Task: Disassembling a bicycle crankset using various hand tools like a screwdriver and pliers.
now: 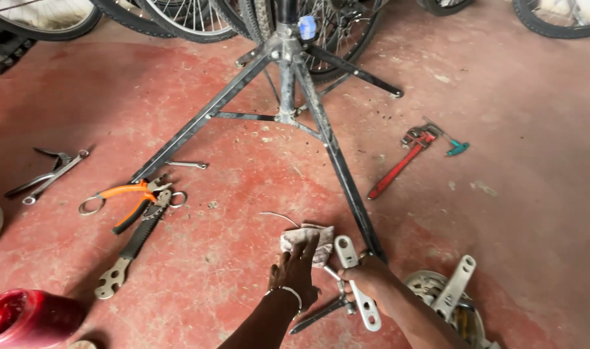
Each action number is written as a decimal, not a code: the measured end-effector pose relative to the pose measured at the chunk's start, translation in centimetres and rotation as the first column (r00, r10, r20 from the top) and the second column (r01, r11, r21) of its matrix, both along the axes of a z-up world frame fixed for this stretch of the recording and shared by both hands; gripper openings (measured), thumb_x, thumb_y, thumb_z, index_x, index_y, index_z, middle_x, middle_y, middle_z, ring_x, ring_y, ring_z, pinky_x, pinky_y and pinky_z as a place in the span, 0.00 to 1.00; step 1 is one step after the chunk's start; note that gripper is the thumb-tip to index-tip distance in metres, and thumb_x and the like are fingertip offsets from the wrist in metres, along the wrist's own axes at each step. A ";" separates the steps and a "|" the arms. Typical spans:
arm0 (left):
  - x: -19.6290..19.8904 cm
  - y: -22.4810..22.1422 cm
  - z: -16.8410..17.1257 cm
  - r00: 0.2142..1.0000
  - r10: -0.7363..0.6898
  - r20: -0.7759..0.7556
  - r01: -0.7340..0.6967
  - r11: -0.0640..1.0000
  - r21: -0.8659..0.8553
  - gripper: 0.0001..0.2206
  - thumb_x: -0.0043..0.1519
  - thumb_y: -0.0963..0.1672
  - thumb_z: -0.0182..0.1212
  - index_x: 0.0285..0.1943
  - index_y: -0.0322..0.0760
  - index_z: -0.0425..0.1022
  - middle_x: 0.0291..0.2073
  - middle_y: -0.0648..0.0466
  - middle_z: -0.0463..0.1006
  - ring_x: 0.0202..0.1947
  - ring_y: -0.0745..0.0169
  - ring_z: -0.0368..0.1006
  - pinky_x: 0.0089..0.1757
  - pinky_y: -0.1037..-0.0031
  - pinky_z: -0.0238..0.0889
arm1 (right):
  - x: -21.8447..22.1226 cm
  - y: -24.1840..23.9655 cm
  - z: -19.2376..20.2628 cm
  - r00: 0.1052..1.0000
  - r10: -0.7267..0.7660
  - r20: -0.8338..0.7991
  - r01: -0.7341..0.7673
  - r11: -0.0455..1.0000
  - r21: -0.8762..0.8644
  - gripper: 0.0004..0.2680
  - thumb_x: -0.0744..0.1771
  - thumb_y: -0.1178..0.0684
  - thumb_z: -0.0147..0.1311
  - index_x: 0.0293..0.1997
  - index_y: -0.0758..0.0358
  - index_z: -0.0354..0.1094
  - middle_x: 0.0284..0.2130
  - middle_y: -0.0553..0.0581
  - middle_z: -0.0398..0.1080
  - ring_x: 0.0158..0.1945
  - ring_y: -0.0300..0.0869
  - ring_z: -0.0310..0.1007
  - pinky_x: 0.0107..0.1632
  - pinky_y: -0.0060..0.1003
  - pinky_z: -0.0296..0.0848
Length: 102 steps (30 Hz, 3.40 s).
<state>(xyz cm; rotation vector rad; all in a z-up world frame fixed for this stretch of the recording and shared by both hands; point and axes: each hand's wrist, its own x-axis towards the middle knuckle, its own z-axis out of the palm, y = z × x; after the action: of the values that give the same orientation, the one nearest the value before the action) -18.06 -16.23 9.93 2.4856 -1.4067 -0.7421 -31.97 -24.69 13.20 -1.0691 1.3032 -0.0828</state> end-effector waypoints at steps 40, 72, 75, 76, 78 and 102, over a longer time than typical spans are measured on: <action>-14.2 -1.1 0.4 0.671 -0.492 0.554 0.721 0.605 -0.337 0.33 0.37 0.44 0.66 0.56 0.37 0.66 0.55 0.40 0.59 0.50 0.40 0.57 0.43 0.54 0.54 | -19.9 -6.8 -7.6 0.772 -0.163 -0.615 -0.263 0.798 -0.542 0.16 0.58 0.46 0.60 0.42 0.65 0.64 0.31 0.61 0.72 0.32 0.49 0.74 0.37 0.39 0.71; -11.6 -3.8 23.4 0.929 -0.116 -0.351 -0.061 0.888 -0.455 0.18 0.60 0.53 0.49 0.31 0.35 0.68 0.23 0.52 0.74 0.26 0.58 0.70 0.35 0.70 0.65 | -18.1 -13.5 14.0 0.368 -0.815 0.448 0.632 0.573 0.522 0.11 0.68 0.46 0.26 0.32 0.57 0.52 0.20 0.50 0.59 0.18 0.37 0.53 0.20 0.32 0.47; -9.6 -0.4 27.8 0.722 0.003 -0.692 -0.361 0.855 -0.373 0.20 0.58 0.52 0.52 0.33 0.26 0.70 0.23 0.49 0.73 0.24 0.62 0.66 0.31 0.74 0.64 | -17.2 -11.6 19.3 0.400 -0.808 0.432 0.663 0.580 0.473 0.08 0.68 0.48 0.29 0.34 0.56 0.52 0.21 0.51 0.62 0.19 0.37 0.54 0.20 0.31 0.48; -9.0 0.0 29.2 0.499 -0.007 -0.866 -0.506 0.809 -0.298 0.20 0.58 0.49 0.54 0.34 0.18 0.70 0.23 0.45 0.71 0.22 0.62 0.64 0.27 0.74 0.61 | -17.2 -11.6 21.0 0.410 -0.805 0.429 0.669 0.585 0.459 0.07 0.67 0.49 0.33 0.32 0.55 0.55 0.22 0.51 0.63 0.20 0.37 0.55 0.20 0.30 0.49; -8.9 2.6 32.7 0.432 -0.053 -0.900 -0.603 0.725 -0.332 0.18 0.57 0.48 0.56 0.29 0.21 0.72 0.20 0.46 0.71 0.19 0.61 0.62 0.23 0.74 0.58 | -17.1 -9.5 24.5 0.404 -0.787 0.465 0.658 0.604 0.449 0.10 0.68 0.45 0.33 0.36 0.58 0.55 0.25 0.54 0.63 0.21 0.38 0.55 0.20 0.29 0.51; -4.8 12.5 41.0 0.080 -0.040 -0.996 -0.755 0.650 -0.087 0.20 0.49 0.30 0.49 0.50 0.26 0.72 0.36 0.40 0.75 0.32 0.51 0.69 0.36 0.66 0.62 | -14.2 9.2 37.9 0.362 -0.432 0.826 0.665 0.740 0.095 0.08 0.67 0.49 0.42 0.39 0.63 0.56 0.43 0.66 0.66 0.53 0.54 0.67 0.60 0.53 0.66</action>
<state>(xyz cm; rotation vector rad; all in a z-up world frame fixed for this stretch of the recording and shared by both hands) -22.89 -3.77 50.91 1.1090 -0.2418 -1.1391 -46.19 -15.53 51.13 -0.5739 0.7118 -1.1945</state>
